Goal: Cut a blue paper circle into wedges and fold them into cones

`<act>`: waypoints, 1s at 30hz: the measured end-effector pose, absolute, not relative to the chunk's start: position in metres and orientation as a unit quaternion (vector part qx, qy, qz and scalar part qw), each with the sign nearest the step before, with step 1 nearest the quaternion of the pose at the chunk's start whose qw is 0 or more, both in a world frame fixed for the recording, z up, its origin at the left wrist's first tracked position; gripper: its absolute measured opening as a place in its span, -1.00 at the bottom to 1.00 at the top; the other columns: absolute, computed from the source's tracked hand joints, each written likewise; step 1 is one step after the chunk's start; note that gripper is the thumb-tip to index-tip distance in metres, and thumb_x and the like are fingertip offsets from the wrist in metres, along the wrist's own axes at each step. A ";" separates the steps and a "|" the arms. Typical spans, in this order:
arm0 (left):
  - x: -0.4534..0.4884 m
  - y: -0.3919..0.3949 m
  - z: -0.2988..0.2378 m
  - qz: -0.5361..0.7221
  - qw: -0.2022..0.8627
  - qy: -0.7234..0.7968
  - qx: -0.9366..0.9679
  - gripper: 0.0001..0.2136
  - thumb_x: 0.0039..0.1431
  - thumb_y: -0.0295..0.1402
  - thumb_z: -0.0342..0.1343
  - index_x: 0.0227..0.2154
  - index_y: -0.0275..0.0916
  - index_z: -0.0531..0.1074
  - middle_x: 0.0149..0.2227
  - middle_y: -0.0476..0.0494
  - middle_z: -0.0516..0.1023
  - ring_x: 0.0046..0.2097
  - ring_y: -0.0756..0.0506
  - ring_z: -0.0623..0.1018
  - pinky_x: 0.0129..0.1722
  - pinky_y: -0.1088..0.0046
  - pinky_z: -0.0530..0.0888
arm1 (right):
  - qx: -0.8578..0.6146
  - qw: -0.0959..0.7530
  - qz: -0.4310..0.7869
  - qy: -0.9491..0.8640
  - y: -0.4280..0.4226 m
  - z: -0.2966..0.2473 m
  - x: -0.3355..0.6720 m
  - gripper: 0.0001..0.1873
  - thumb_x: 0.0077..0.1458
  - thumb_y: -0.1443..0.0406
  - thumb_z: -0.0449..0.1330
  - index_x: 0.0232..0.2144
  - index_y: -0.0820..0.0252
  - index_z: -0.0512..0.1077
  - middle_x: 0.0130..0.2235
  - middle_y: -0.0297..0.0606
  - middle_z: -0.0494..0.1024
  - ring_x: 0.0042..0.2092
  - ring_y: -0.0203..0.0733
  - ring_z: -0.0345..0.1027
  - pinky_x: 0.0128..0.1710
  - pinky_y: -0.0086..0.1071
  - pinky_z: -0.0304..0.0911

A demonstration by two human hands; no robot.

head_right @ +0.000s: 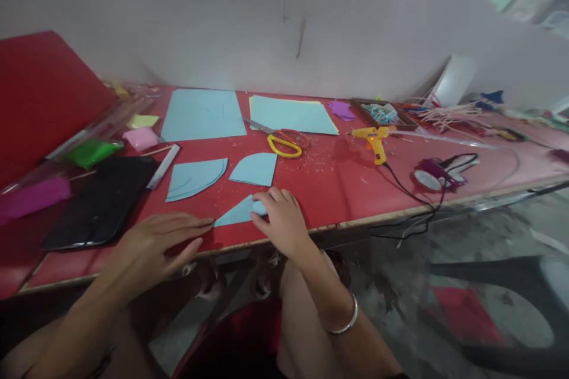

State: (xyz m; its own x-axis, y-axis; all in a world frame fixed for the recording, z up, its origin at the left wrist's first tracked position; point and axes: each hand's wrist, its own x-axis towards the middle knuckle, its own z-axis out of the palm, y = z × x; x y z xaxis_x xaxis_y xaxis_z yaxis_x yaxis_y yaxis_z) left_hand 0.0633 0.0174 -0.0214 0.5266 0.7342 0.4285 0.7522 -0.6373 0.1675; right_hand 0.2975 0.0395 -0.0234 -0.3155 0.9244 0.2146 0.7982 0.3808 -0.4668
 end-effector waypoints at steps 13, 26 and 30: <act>0.081 0.019 -0.023 -0.156 0.009 -0.407 -0.900 -0.59 0.17 -0.22 -0.06 0.09 -0.12 0.27 0.10 -0.07 0.39 0.06 -0.12 0.42 0.00 0.30 0.36 | -0.521 0.231 0.163 -0.805 0.044 -0.020 0.312 -0.71 0.14 0.40 0.03 -0.08 0.24 0.35 -0.15 -0.14 0.44 -0.11 -0.10 0.25 -0.10 -0.24 0.17; 0.081 0.025 -0.025 -0.108 -0.037 -0.437 -0.892 -0.57 0.15 -0.08 -0.06 0.07 -0.05 0.29 0.07 -0.03 0.42 0.10 -0.12 0.38 0.09 0.24 0.28 | -0.530 0.223 0.137 -0.807 0.046 -0.025 0.334 -0.74 0.16 0.38 0.00 -0.11 0.18 0.36 -0.22 -0.16 0.40 -0.18 -0.09 0.23 -0.16 -0.24 0.18; 0.085 0.025 -0.024 -0.121 -0.032 -0.442 -0.888 -0.61 0.16 -0.15 -0.04 0.03 -0.11 0.33 0.07 -0.05 0.43 0.08 -0.13 0.40 0.05 0.25 0.32 | -0.529 0.184 0.111 -0.821 0.051 -0.026 0.336 -0.71 0.18 0.41 -0.04 -0.08 0.20 0.35 -0.23 -0.14 0.40 -0.19 -0.10 0.23 -0.17 -0.25 0.19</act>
State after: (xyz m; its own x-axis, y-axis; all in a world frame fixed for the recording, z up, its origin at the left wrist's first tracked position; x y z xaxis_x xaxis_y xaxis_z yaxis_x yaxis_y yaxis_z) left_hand 0.0845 0.0253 -0.0236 0.5793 0.7934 0.1869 0.7781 -0.6066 0.1630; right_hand 0.3357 0.0507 -0.0262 -0.3715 0.9097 0.1854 0.8282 0.4149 -0.3767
